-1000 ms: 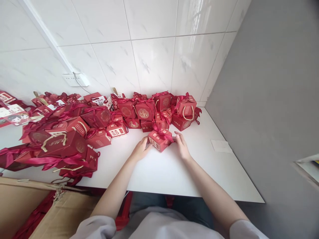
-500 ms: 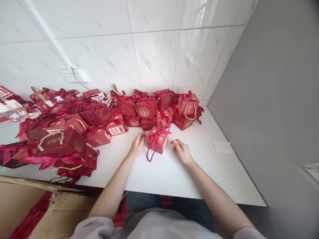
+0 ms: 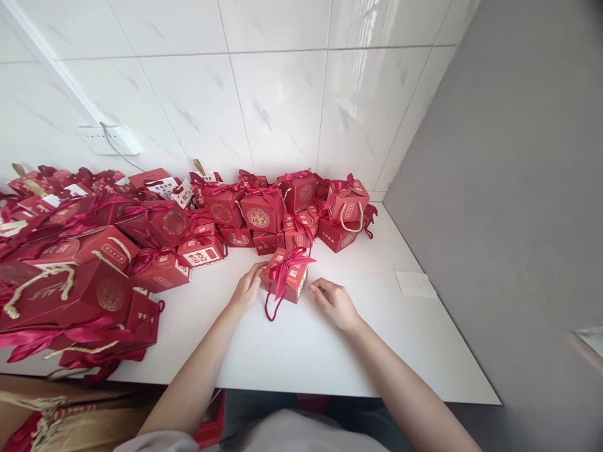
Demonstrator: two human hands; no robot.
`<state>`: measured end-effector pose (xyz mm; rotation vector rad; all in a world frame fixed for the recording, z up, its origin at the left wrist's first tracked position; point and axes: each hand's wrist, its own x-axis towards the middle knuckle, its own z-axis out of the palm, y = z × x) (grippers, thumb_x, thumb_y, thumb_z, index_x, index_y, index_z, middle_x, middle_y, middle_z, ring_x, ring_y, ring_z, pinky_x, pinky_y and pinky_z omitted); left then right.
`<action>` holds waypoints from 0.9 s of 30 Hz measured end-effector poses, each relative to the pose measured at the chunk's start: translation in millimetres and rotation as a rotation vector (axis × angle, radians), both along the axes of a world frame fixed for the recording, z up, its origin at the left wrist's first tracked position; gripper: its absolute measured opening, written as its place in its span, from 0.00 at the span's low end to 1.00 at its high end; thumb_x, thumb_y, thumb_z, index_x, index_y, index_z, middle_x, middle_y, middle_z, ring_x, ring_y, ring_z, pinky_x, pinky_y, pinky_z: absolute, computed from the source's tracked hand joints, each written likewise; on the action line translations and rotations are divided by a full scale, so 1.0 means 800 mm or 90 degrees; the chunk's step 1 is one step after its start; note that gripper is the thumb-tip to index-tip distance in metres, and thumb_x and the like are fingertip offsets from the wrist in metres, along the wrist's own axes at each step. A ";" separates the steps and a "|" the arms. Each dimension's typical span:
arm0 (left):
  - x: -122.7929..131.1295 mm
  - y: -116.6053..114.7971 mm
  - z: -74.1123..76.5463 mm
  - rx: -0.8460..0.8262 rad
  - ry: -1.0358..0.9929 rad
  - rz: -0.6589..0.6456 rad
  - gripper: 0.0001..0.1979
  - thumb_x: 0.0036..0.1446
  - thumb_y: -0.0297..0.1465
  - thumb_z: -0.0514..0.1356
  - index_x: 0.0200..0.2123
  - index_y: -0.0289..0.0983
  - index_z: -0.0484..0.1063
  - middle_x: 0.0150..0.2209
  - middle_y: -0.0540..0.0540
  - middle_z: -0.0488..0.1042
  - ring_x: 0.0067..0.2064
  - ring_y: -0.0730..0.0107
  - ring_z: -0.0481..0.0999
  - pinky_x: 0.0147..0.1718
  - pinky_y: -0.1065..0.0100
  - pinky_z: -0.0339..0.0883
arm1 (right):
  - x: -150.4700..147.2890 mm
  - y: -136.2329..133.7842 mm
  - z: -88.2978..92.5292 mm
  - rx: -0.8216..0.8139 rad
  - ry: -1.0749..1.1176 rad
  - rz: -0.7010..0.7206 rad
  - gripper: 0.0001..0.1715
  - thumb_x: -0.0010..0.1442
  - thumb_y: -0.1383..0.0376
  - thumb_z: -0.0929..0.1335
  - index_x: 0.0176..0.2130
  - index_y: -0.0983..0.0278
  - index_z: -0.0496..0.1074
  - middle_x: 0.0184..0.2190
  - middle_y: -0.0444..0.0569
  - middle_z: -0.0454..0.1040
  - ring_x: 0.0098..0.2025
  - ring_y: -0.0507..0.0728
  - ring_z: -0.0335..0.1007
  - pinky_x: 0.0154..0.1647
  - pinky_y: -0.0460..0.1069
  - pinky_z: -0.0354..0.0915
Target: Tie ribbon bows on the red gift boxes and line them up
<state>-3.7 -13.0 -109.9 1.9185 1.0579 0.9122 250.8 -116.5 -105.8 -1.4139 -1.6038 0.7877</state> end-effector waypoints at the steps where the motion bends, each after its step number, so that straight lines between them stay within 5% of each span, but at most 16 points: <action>1: 0.001 -0.002 0.004 -0.005 -0.022 0.007 0.23 0.68 0.46 0.45 0.56 0.40 0.66 0.56 0.41 0.72 0.58 0.57 0.71 0.59 0.57 0.62 | -0.002 -0.003 0.003 0.003 0.000 0.010 0.18 0.69 0.54 0.60 0.37 0.60 0.72 0.27 0.44 0.73 0.29 0.55 0.68 0.34 0.49 0.63; 6: 0.006 -0.015 0.054 0.052 -0.127 -0.035 0.26 0.64 0.52 0.47 0.52 0.39 0.66 0.57 0.38 0.68 0.62 0.52 0.66 0.59 0.53 0.64 | -0.010 -0.016 0.016 0.053 0.001 0.082 0.16 0.71 0.57 0.60 0.38 0.59 0.73 0.32 0.45 0.76 0.35 0.55 0.73 0.40 0.49 0.66; 11: 0.023 -0.012 0.098 0.193 0.046 -0.085 0.14 0.56 0.45 0.63 0.35 0.40 0.70 0.56 0.41 0.67 0.64 0.51 0.62 0.65 0.51 0.55 | -0.015 -0.018 0.027 0.204 -0.076 0.081 0.12 0.70 0.64 0.61 0.41 0.61 0.72 0.34 0.49 0.77 0.37 0.57 0.73 0.42 0.52 0.66; 16: 0.037 0.005 0.082 0.157 -0.023 -0.052 0.14 0.61 0.38 0.59 0.26 0.38 0.68 0.52 0.44 0.71 0.61 0.56 0.66 0.63 0.53 0.58 | -0.025 -0.012 0.079 0.314 -0.221 0.115 0.09 0.70 0.64 0.63 0.44 0.62 0.72 0.39 0.51 0.77 0.40 0.58 0.73 0.43 0.54 0.65; 19: 0.036 0.008 0.068 0.106 -0.084 -0.007 0.16 0.62 0.39 0.58 0.24 0.38 0.68 0.51 0.44 0.73 0.58 0.57 0.69 0.62 0.54 0.61 | -0.036 -0.001 0.094 0.329 -0.280 0.147 0.16 0.67 0.56 0.66 0.49 0.62 0.71 0.46 0.54 0.76 0.46 0.61 0.71 0.47 0.56 0.65; 22: 0.033 0.004 0.061 0.066 -0.098 -0.001 0.17 0.63 0.40 0.57 0.24 0.38 0.69 0.50 0.43 0.74 0.56 0.58 0.71 0.61 0.54 0.63 | -0.052 0.011 0.077 0.345 -0.321 0.149 0.28 0.63 0.54 0.70 0.58 0.63 0.66 0.56 0.57 0.72 0.56 0.65 0.66 0.56 0.61 0.62; 27: 0.037 -0.001 0.056 0.077 -0.070 -0.004 0.19 0.60 0.43 0.59 0.22 0.39 0.67 0.54 0.43 0.73 0.59 0.55 0.69 0.63 0.50 0.60 | -0.067 0.017 0.033 0.394 -0.281 0.043 0.19 0.67 0.70 0.65 0.56 0.58 0.69 0.52 0.50 0.76 0.56 0.60 0.68 0.58 0.58 0.62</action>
